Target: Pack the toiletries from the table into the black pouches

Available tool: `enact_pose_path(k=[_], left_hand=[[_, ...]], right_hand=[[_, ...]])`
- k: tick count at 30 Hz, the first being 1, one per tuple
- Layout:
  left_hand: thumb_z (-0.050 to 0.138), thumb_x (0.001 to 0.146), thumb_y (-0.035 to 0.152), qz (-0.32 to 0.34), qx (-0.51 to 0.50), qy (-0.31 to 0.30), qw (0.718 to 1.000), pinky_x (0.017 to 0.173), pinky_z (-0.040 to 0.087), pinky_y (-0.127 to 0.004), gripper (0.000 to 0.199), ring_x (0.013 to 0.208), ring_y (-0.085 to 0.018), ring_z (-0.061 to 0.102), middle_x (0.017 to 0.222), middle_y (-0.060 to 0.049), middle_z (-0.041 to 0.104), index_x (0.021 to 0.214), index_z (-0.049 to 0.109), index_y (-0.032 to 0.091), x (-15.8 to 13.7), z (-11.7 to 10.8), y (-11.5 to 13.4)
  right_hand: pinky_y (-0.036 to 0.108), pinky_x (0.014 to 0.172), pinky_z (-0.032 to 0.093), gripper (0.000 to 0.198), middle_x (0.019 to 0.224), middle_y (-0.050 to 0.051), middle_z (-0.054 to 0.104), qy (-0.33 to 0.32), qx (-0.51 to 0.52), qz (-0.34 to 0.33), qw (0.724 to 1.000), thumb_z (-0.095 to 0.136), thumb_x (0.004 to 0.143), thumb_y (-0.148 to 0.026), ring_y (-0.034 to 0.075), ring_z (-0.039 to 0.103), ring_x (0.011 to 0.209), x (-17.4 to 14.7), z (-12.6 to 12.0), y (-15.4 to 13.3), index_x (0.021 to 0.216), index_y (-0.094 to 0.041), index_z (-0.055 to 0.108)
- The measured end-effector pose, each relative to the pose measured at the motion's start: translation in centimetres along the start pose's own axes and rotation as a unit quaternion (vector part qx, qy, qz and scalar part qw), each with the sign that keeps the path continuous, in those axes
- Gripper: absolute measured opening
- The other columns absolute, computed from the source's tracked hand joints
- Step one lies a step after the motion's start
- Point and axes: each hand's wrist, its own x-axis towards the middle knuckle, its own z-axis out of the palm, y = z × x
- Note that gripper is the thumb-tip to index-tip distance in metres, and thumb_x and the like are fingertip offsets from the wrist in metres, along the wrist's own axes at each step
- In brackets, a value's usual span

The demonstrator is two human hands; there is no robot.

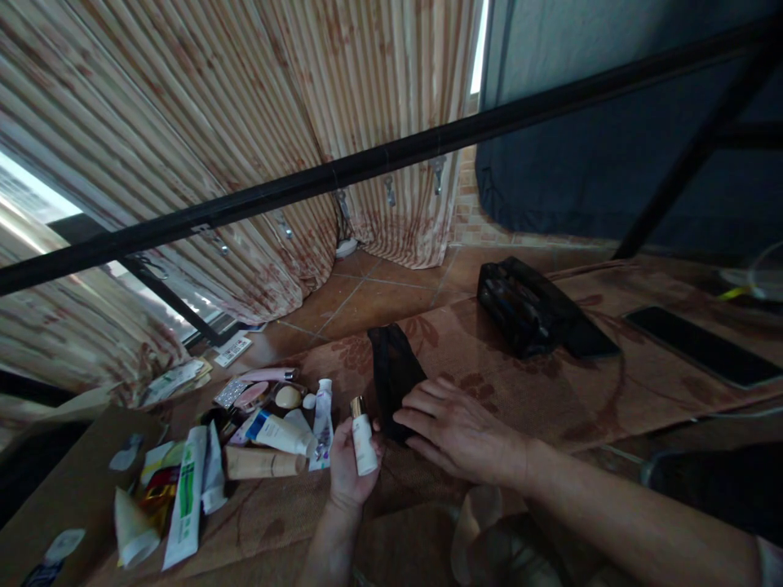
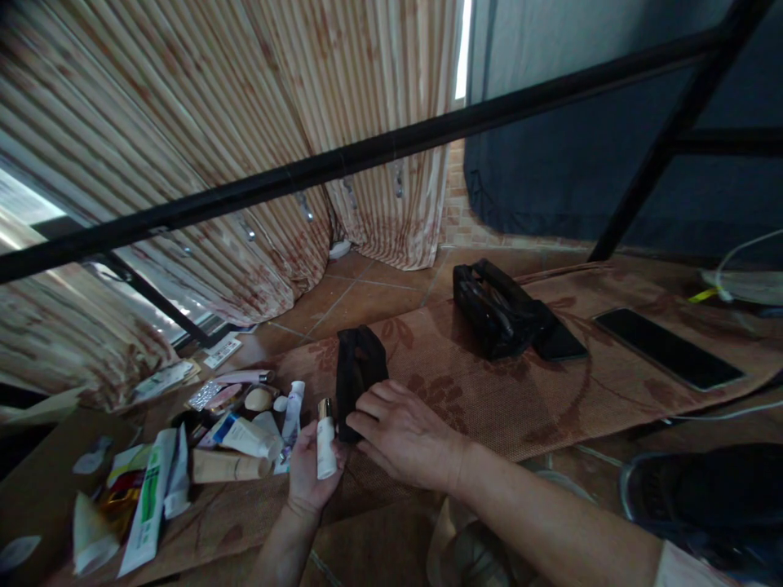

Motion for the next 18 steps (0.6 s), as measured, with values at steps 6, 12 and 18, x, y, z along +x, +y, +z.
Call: enact_pose_path(k=[6, 12, 18], left_hand=[[0.043, 0.086, 0.024, 0.004, -0.002, -0.003, 1.000, 0.046, 0.048, -0.024, 0.028, 0.049, -0.013, 0.057, 0.066, -0.007, 0.065, 0.078, 0.066, 0.010, -0.1, 0.2, 0.2], [0.045, 0.089, 0.031, 0.004, -0.035, 0.000, 0.999, 0.058, 0.052, -0.025, 0.030, 0.063, -0.015, 0.063, 0.076, -0.009, 0.068, 0.093, 0.068, 0.012, 0.0, 0.6, 0.2], [0.045, 0.090, 0.031, 0.015, -0.037, -0.022, 0.999, 0.060, 0.053, -0.026, 0.030, 0.062, -0.015, 0.064, 0.078, -0.007, 0.070, 0.099, 0.068, 0.015, 0.1, 0.3, 0.1]], right_hand=[[0.039, 0.087, 0.040, 0.027, 0.101, 0.008, 0.062, -0.003, 0.003, 0.026, 1.000, 0.055, 0.090, -0.027, 0.022, 0.052, 0.097, -1.2, -0.8, 0.7, 0.114, -0.019, 0.061], [0.042, 0.090, 0.042, 0.027, 0.111, 0.010, 0.061, 0.020, 0.012, 0.018, 1.000, 0.056, 0.089, -0.027, 0.024, 0.052, 0.104, -2.1, -0.4, 1.4, 0.113, -0.018, 0.063], [0.048, 0.099, 0.042, 0.026, 0.124, 0.011, 0.057, 0.122, 0.020, 0.052, 0.991, 0.053, 0.090, -0.027, 0.024, 0.053, 0.112, -2.3, -0.1, 2.3, 0.114, -0.020, 0.062]])
